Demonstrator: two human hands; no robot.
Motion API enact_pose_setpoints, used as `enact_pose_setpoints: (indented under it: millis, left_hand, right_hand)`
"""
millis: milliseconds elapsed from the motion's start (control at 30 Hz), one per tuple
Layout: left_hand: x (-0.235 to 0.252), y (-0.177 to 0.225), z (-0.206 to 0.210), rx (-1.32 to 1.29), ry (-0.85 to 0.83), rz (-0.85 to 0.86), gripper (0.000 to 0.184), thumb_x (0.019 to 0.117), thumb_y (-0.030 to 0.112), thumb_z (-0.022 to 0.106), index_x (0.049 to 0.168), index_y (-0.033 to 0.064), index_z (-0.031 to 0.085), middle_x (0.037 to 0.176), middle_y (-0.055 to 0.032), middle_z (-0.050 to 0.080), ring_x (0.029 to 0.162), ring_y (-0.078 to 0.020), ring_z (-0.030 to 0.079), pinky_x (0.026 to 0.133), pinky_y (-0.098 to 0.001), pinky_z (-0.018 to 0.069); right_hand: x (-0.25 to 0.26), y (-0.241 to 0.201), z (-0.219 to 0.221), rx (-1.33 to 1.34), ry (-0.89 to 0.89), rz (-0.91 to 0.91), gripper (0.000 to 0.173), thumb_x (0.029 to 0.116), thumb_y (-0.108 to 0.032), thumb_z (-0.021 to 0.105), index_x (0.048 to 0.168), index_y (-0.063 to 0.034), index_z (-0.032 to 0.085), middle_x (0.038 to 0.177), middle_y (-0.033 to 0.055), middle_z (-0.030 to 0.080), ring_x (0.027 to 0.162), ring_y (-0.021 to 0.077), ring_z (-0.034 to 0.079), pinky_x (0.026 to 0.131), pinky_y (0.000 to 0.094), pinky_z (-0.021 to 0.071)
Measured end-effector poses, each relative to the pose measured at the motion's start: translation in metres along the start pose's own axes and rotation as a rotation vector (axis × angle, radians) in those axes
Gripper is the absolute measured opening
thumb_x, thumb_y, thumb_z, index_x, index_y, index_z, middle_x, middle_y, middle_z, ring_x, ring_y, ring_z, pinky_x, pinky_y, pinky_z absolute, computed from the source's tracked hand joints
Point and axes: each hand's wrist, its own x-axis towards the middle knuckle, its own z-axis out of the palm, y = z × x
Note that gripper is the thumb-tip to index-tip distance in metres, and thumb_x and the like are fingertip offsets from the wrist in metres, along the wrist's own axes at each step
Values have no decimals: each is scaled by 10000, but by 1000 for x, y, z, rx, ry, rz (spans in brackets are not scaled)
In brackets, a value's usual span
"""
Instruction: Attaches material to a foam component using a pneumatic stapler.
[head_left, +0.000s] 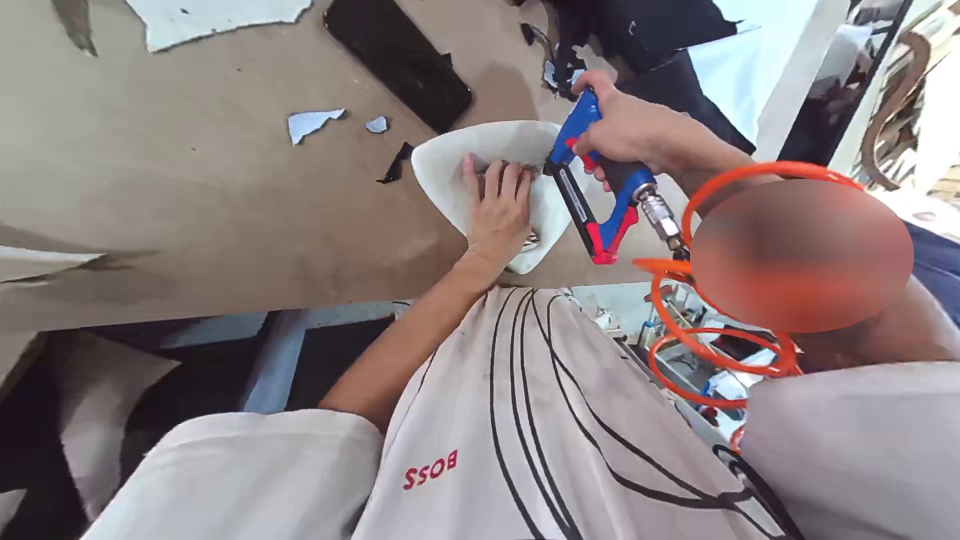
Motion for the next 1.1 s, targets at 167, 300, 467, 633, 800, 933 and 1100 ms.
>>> enact_pose_setpoints:
  millis: [167,300,467,633,800,933,1100]
  left_hand:
    - [2,-4,-4,2,-54,69,467,969,129,570,1432,186,590,1441,-93,570,1407,-365,453,1209,-722,104]
    - [2,-3,-6,-22,-38,56,475,966,98,526,1419,216,606,1414,-89,586,1405,-356,453,1227,-693,91]
    - [7,-20,-43,-173,110,-257,576,948,319,664,1454,74,537,1508,-216,487,1473,-433,347,1253,-622,155]
    - [49,-39,-77,64,-284,-184,983,803,650,754,1574,159,391,1607,-122,408,1525,-377,286,1217,-659,210]
    - [83,-23,-78,242,-420,-181,1075,661,748,794,1504,155,489,1443,-185,544,1356,-396,494,1153,-610,357]
    - [89,-20,-77,254,-461,-270,971,610,752,819,1326,131,607,1364,-156,578,1326,-379,488,1087,-607,380]
    - [75,-20,-76,198,-540,-287,936,565,766,827,1193,100,632,1400,-155,510,1350,-379,438,1063,-632,380]
  right_hand:
    - [-56,68,13,224,186,-229,971,964,-164,680,1621,-452,25,1039,155,682,555,274,675,455,448,612]
    - [-92,181,56,41,617,-212,902,940,-303,692,1632,-254,116,924,101,714,620,231,703,559,461,627]
    - [-35,309,108,-375,1066,-350,724,938,-294,614,1594,-104,374,1256,274,644,845,380,718,632,524,584]
    - [-1,339,82,-293,884,-490,552,1044,-490,542,1435,-102,587,1353,280,597,1081,443,675,820,598,578]
    - [25,306,-17,-316,776,-593,389,1101,-242,390,1403,-81,576,1496,241,481,1338,478,500,1017,672,469]
    - [93,280,-78,-414,671,-820,477,1015,-104,570,1489,-125,514,1570,285,368,1443,587,287,1100,757,338]
    - [104,280,-100,-388,580,-855,476,953,-148,732,1343,37,532,1405,345,489,1347,590,413,1090,720,379]
